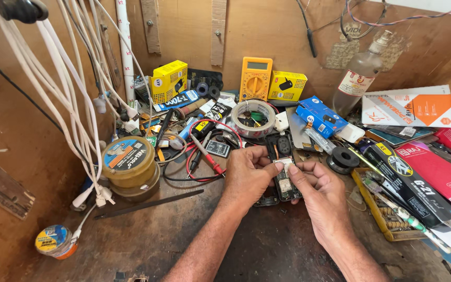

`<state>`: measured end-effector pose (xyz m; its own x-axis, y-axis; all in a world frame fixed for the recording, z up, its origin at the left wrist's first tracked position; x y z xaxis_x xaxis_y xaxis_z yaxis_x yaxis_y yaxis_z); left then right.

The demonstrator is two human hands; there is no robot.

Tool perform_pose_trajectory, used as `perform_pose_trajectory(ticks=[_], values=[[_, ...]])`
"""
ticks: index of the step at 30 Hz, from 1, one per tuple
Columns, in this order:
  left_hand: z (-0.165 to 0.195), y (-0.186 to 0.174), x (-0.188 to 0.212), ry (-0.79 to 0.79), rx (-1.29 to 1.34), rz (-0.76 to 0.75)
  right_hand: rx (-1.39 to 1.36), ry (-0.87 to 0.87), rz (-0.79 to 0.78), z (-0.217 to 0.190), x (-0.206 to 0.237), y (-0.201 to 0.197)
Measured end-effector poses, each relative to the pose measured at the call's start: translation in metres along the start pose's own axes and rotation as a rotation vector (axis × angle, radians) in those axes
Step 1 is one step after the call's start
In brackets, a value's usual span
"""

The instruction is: The person uses a small metal tool to scrape and clean the internal components of a disassembled electronic device. They repeatedly probe the circuit board and battery contacts while holding the device steady on a cluttered workbench.

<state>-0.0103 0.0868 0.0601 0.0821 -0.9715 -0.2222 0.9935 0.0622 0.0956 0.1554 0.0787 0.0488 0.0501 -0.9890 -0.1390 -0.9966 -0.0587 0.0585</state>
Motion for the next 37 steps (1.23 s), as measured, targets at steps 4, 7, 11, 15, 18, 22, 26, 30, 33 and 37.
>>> perform_pose_trajectory(ticks=[4, 7, 11, 15, 18, 22, 26, 30, 33, 37], values=[[0.0, 0.003, -0.001, 0.013, 0.063, -0.033, -0.031, -0.013, 0.01, -0.004, 0.002, -0.001], [-0.003, 0.009, -0.002, -0.028, 0.184, -0.083, -0.03, -0.012, 0.025, -0.004, 0.001, -0.001], [-0.002, 0.007, -0.001, -0.033, 0.141, -0.087, -0.024, -0.006, 0.018, -0.004, 0.002, -0.002], [0.0, -0.003, 0.001, -0.053, 0.068, 0.023, 0.008, 0.0, 0.012, -0.006, 0.003, -0.001], [-0.001, -0.004, 0.003, -0.095, 0.168, 0.037, 0.034, -0.002, -0.029, -0.009, 0.004, 0.006], [-0.003, -0.004, 0.004, -0.112, 0.191, 0.026, 0.062, -0.034, -0.055, -0.013, 0.005, 0.008], [-0.011, -0.003, 0.005, -0.135, 0.251, 0.013, 0.147, -0.015, 0.005, -0.01, 0.005, 0.007], [-0.014, -0.006, 0.003, -0.135, 0.311, 0.016, 0.091, -0.016, -0.023, -0.007, 0.005, 0.009], [-0.02, -0.013, 0.002, -0.151, 0.287, 0.083, 0.016, 0.002, -0.032, -0.002, 0.005, 0.002], [-0.022, -0.021, 0.002, -0.144, 0.304, 0.135, -0.046, -0.021, -0.088, 0.004, 0.003, 0.006]])
Point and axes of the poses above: each hand's wrist, its own x-axis away from the middle knuckle, its own y-axis out of the palm, z = x × y, the point moved 10 cm from there along -x, towards the middle knuckle, and after that the axes turned 3 degrees about -x, right-handed, at the moved point
